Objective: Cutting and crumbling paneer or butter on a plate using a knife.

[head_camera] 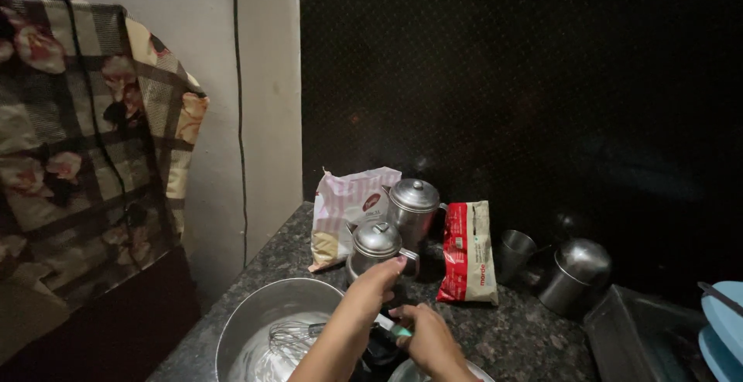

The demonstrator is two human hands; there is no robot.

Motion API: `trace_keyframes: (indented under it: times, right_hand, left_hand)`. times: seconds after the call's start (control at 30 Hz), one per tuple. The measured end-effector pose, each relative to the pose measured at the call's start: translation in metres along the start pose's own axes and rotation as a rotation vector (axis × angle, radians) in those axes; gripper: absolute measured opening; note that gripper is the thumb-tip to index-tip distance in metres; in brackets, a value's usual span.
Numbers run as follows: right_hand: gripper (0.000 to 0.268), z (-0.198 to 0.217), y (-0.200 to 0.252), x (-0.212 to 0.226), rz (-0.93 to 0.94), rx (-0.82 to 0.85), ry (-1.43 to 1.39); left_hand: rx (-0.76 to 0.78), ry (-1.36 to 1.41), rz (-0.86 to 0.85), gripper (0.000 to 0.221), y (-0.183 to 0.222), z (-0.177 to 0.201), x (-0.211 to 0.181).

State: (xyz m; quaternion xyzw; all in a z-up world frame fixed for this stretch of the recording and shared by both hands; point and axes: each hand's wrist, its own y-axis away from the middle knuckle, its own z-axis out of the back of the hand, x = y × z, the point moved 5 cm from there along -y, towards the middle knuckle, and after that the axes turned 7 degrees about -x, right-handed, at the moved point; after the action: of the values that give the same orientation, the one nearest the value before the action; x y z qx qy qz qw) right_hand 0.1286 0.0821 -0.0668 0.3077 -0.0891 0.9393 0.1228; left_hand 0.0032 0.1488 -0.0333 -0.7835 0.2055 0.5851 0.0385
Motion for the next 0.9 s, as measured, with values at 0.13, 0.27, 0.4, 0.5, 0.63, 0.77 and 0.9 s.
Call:
trace_keyframes:
  times: [0.13, 0.27, 0.4, 0.5, 0.63, 0.77, 0.9]
  right_hand:
    - [0.047, 0.001, 0.002, 0.002, 0.046, -0.035, 0.014]
    - [0.047, 0.006, 0.003, 0.006, 0.097, -0.024, -0.060]
    - [0.048, 0.023, 0.006, 0.012, 0.049, -0.032, -0.072]
    - [0.046, 0.024, -0.014, -0.012, 0.165, -0.059, -0.225]
    - [0.042, 0.089, -0.014, 0.013, 0.120, -0.231, -0.167]
    - [0.030, 0.153, -0.032, 0.028, 0.223, -0.399, -0.153]
    - [0.028, 0.215, -0.039, 0.058, 0.380, -0.558, 0.037]
  left_hand:
    - [0.001, -0.020, -0.031, 0.066, 0.007, 0.003, 0.000]
    - [-0.001, 0.012, -0.005, 0.067, 0.009, 0.002, 0.001]
    - [0.039, 0.051, -0.027, 0.066, -0.001, -0.001, 0.007]
    - [0.027, 0.055, -0.010, 0.066, 0.004, -0.003, 0.002]
    - [0.002, 0.006, 0.049, 0.065, 0.012, -0.006, -0.014]
    - [-0.019, -0.041, 0.063, 0.061, 0.005, -0.010, -0.027]
    - [0.106, 0.005, 0.007, 0.059, -0.015, -0.021, -0.041]
